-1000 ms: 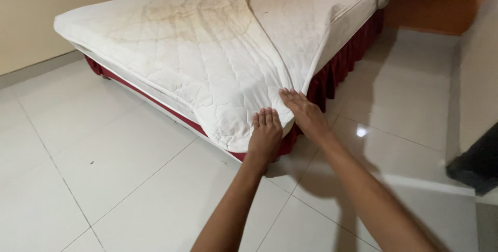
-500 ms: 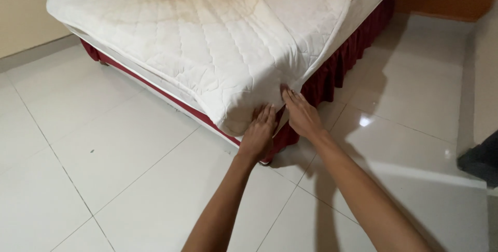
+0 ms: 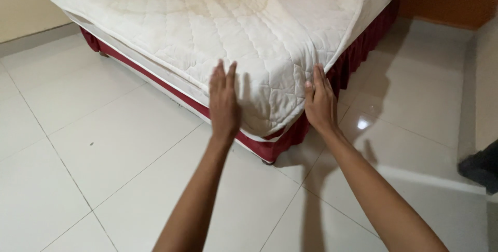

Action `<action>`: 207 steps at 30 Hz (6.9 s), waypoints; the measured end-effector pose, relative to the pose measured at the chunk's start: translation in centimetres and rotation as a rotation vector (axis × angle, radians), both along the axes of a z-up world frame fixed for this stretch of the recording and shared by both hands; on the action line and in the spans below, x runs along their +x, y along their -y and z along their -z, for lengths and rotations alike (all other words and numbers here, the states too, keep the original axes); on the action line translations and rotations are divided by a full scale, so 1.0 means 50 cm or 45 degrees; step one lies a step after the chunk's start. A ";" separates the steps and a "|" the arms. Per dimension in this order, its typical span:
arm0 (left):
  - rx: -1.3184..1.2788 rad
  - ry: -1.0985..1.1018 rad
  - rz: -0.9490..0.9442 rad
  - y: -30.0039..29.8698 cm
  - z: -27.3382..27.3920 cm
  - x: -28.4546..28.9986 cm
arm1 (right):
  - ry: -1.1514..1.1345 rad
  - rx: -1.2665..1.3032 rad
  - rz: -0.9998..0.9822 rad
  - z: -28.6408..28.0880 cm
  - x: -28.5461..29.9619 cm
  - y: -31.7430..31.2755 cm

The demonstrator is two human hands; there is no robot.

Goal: The person spreads a white quilted mattress protector over a mattress, smoothing it out and tucking the edges under the mattress on all sides.

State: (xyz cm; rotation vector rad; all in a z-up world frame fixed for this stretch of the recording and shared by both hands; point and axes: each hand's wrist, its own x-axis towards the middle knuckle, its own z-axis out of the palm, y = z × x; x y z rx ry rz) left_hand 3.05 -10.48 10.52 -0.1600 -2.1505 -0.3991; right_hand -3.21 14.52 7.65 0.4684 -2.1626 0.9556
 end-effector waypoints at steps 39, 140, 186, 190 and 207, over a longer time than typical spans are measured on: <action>-0.682 1.240 -0.179 0.112 -0.404 -0.051 | 0.450 0.772 0.175 -0.550 -0.095 0.075; 0.127 1.103 -0.833 -1.051 -0.696 -1.667 | 0.175 1.029 -1.093 -0.849 -1.854 -0.794; 0.421 1.472 -1.052 -1.343 -0.193 -1.960 | 0.229 1.471 -1.482 -0.383 -2.152 -0.980; 0.431 1.490 -1.058 -1.357 -0.107 -1.980 | 0.130 1.534 -1.518 -0.247 -2.190 -0.985; -0.287 1.276 -1.227 -1.381 0.030 -1.943 | -0.170 1.184 -1.801 -0.174 -2.241 -1.033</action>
